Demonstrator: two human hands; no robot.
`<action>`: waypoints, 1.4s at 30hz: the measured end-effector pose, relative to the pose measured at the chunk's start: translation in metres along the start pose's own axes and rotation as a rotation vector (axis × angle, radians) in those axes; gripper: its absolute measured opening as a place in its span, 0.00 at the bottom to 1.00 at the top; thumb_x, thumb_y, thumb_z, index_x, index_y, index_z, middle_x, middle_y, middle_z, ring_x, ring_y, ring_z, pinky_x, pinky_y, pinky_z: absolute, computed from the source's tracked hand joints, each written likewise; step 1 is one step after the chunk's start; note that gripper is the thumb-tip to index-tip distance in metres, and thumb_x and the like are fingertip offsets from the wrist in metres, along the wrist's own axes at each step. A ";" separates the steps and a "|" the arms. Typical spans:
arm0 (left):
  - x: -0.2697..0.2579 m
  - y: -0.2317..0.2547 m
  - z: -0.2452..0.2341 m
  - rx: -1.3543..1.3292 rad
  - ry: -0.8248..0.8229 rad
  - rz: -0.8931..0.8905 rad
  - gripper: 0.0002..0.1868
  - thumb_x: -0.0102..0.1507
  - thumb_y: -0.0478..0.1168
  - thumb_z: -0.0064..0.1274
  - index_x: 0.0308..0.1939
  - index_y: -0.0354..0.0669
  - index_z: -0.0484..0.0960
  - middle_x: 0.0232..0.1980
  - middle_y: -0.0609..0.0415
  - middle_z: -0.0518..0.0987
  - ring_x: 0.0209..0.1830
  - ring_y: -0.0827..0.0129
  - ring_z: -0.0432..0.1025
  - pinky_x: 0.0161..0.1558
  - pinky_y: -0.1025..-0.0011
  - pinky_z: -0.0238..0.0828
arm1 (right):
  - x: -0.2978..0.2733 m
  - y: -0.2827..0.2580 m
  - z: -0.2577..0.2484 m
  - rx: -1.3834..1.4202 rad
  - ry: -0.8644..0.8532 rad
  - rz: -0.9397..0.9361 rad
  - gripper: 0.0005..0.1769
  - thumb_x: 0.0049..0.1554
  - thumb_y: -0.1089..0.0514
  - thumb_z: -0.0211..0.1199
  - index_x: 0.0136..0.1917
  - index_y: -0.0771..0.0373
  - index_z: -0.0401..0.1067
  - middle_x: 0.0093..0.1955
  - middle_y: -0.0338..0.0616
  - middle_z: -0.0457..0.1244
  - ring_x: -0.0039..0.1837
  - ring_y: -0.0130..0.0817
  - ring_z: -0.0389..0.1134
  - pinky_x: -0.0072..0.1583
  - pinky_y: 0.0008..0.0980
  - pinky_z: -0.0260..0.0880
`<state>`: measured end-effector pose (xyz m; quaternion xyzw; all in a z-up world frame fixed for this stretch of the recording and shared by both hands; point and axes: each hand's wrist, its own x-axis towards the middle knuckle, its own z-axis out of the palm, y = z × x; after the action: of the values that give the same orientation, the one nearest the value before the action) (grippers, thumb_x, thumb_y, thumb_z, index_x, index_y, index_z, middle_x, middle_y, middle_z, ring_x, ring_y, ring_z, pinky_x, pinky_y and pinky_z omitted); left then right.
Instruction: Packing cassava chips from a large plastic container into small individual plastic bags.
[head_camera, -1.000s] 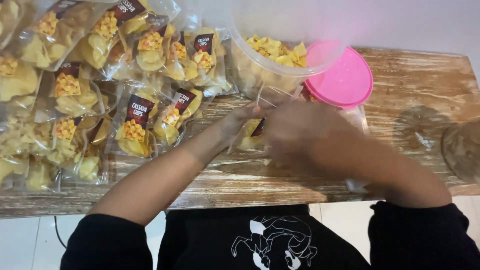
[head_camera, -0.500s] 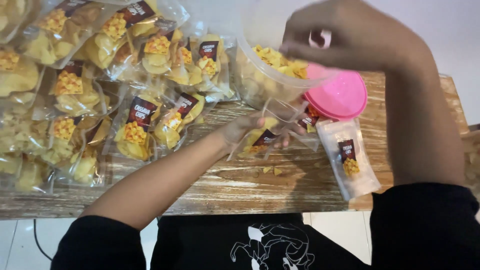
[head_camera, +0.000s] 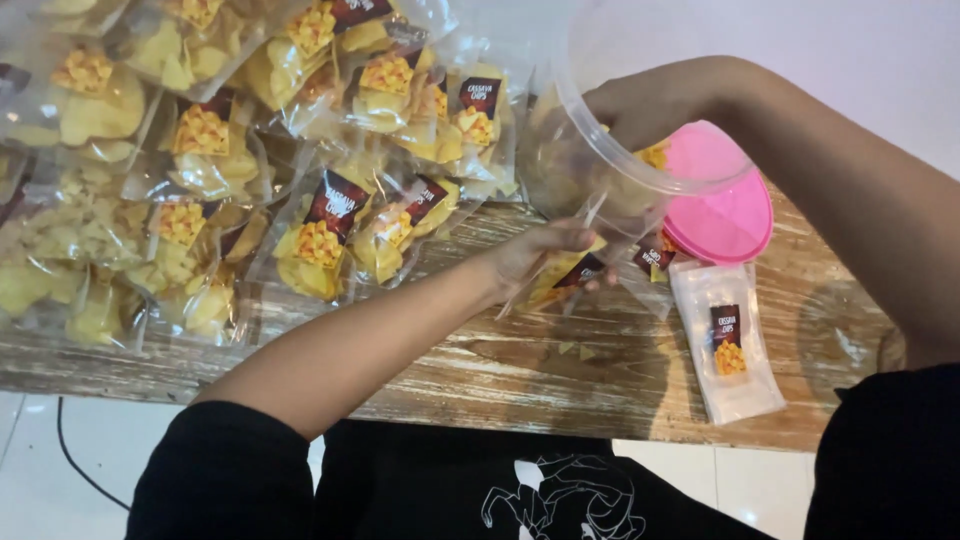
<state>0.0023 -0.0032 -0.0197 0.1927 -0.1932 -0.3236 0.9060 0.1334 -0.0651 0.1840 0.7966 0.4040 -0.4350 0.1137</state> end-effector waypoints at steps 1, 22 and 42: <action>-0.002 0.000 0.003 -0.009 0.001 0.003 0.40 0.58 0.48 0.69 0.66 0.29 0.68 0.45 0.41 0.82 0.43 0.61 0.78 0.42 0.73 0.78 | 0.003 0.003 0.002 0.001 -0.009 0.000 0.38 0.51 0.44 0.63 0.75 0.42 0.66 0.71 0.28 0.68 0.69 0.30 0.68 0.70 0.37 0.66; -0.005 0.010 0.018 0.077 -0.048 0.028 0.44 0.60 0.51 0.66 0.72 0.30 0.67 0.54 0.45 0.80 0.44 0.65 0.73 0.40 0.74 0.71 | -0.062 0.013 0.000 0.201 0.302 -0.064 0.14 0.59 0.54 0.64 0.59 0.53 0.79 0.42 0.37 0.71 0.43 0.27 0.66 0.47 0.29 0.62; 0.001 0.019 0.018 0.317 -0.208 0.028 0.44 0.65 0.61 0.59 0.76 0.39 0.65 0.72 0.42 0.72 0.50 0.66 0.75 0.50 0.68 0.76 | -0.129 -0.005 0.087 0.186 0.975 -0.265 0.13 0.57 0.62 0.74 0.55 0.61 0.78 0.49 0.38 0.72 0.42 0.23 0.68 0.42 0.25 0.63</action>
<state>0.0041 0.0062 0.0045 0.2956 -0.3372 -0.2948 0.8438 0.0398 -0.1787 0.2346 0.8555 0.4674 -0.0578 -0.2153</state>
